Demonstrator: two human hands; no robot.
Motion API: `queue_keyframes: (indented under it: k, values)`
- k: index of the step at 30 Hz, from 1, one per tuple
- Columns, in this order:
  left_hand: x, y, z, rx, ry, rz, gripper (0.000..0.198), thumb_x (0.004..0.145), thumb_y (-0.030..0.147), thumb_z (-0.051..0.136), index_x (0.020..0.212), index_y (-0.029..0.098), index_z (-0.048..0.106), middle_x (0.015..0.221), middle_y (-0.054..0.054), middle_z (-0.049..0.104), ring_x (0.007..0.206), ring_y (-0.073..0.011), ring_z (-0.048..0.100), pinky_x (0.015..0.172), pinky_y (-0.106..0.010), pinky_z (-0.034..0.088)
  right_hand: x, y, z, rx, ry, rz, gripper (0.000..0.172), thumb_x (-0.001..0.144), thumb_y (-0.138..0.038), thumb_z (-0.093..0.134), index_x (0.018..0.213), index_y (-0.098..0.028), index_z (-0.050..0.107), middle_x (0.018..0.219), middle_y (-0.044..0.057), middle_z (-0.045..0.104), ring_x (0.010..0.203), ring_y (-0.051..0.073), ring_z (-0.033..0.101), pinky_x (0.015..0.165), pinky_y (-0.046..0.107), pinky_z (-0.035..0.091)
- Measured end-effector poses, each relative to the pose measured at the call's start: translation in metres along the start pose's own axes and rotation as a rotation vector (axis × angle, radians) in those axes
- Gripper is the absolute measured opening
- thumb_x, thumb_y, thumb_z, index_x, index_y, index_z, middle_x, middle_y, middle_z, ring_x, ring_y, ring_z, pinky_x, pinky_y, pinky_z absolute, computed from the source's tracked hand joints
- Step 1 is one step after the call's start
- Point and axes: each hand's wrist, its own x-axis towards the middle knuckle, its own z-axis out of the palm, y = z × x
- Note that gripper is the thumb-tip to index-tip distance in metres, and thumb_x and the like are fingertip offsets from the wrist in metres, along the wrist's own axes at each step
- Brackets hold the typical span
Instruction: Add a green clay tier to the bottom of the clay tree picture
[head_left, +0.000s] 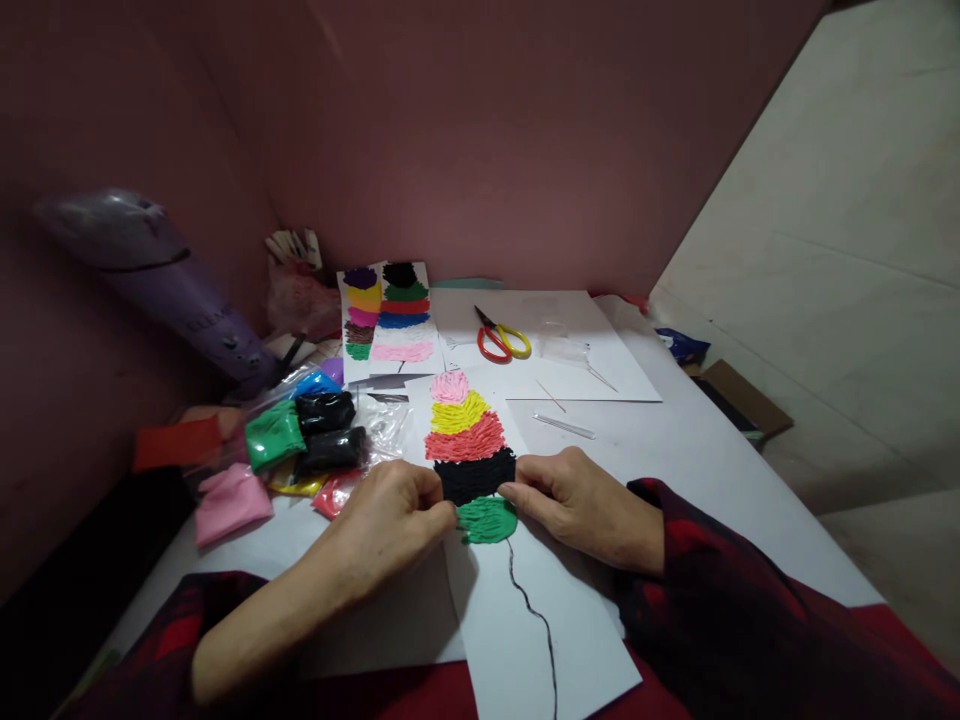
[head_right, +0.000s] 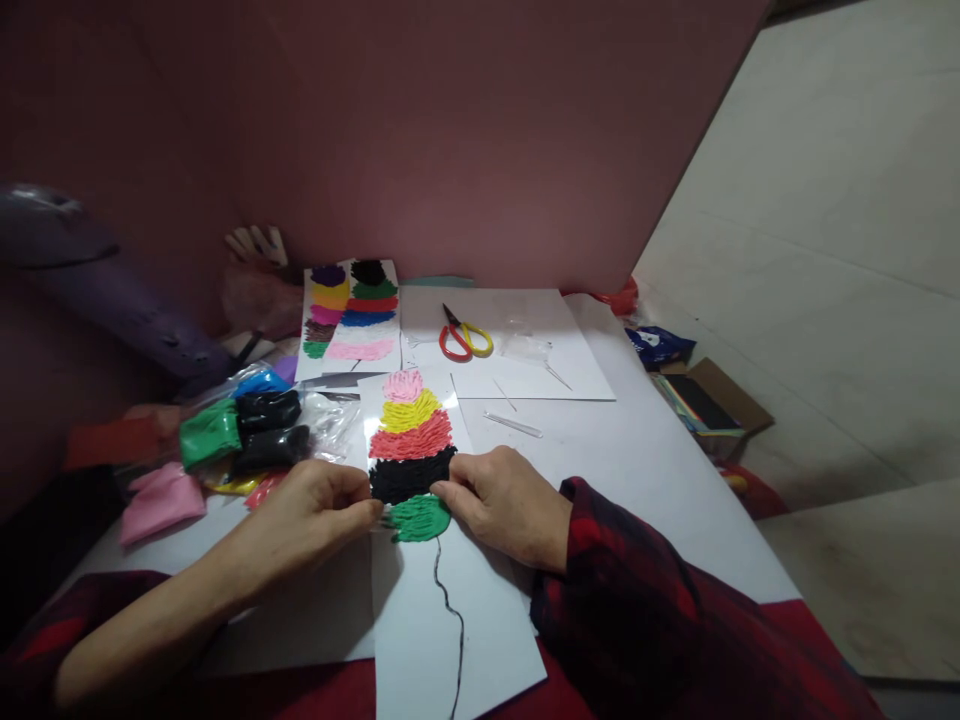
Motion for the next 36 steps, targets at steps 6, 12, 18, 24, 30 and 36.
queue_keyframes:
  k: [6,12,18,24,30,36]
  values:
    - [0.001,0.0,0.009,0.021,-0.062,0.002,0.025,0.073,0.031,0.048,0.053,0.018,0.044,0.049,0.003,0.041,0.05,-0.0116,0.04,0.046,-0.024,0.022,0.0,0.0,0.0,-0.015,0.007,-0.003,0.032,0.089,-0.027,0.051,0.059,-0.017,0.048,0.05,-0.005,0.043,0.048,0.008,0.036,0.048,0.023,0.026]
    - [-0.001,0.006,0.005,0.067,-0.078,-0.049,0.023,0.074,0.03,0.047,0.054,0.018,0.046,0.052,0.002,0.044,0.052,-0.0129,0.043,0.047,-0.025,0.024,-0.001,0.0,0.0,-0.022,0.006,-0.002,0.033,0.09,-0.028,0.051,0.059,-0.017,0.049,0.051,-0.004,0.045,0.048,0.008,0.038,0.048,0.023,0.026]
    - [0.001,-0.001,0.006,0.064,-0.048,-0.056,0.023,0.073,0.031,0.048,0.054,0.018,0.046,0.053,0.002,0.044,0.053,-0.0127,0.041,0.047,-0.025,0.023,-0.001,0.0,0.0,-0.023,0.004,-0.005,0.033,0.09,-0.028,0.05,0.06,-0.017,0.05,0.051,-0.004,0.045,0.048,0.008,0.037,0.047,0.023,0.027]
    - [0.004,-0.007,0.005,0.125,-0.011,-0.043,0.023,0.072,0.031,0.048,0.053,0.018,0.046,0.053,0.001,0.042,0.051,-0.0127,0.04,0.047,-0.026,0.021,-0.001,0.002,0.001,-0.02,0.002,-0.011,0.031,0.09,-0.027,0.05,0.061,-0.017,0.051,0.052,-0.004,0.048,0.048,0.009,0.039,0.048,0.023,0.028]
    - [0.0,0.001,-0.002,0.197,0.035,-0.07,0.019,0.067,0.024,0.046,0.049,0.018,0.046,0.053,0.0,0.044,0.053,-0.013,0.04,0.049,-0.026,0.021,0.0,0.001,0.001,-0.015,-0.01,-0.004,0.031,0.09,-0.026,0.05,0.061,-0.017,0.05,0.053,-0.004,0.048,0.049,0.009,0.04,0.049,0.023,0.028]
    - [0.001,-0.001,-0.006,0.214,0.061,-0.087,0.023,0.07,0.027,0.047,0.05,0.018,0.043,0.051,0.002,0.039,0.051,-0.0124,0.038,0.048,-0.026,0.02,-0.001,0.002,0.001,-0.015,-0.011,-0.011,0.03,0.09,-0.026,0.05,0.061,-0.017,0.049,0.053,-0.004,0.048,0.049,0.009,0.04,0.049,0.023,0.028]
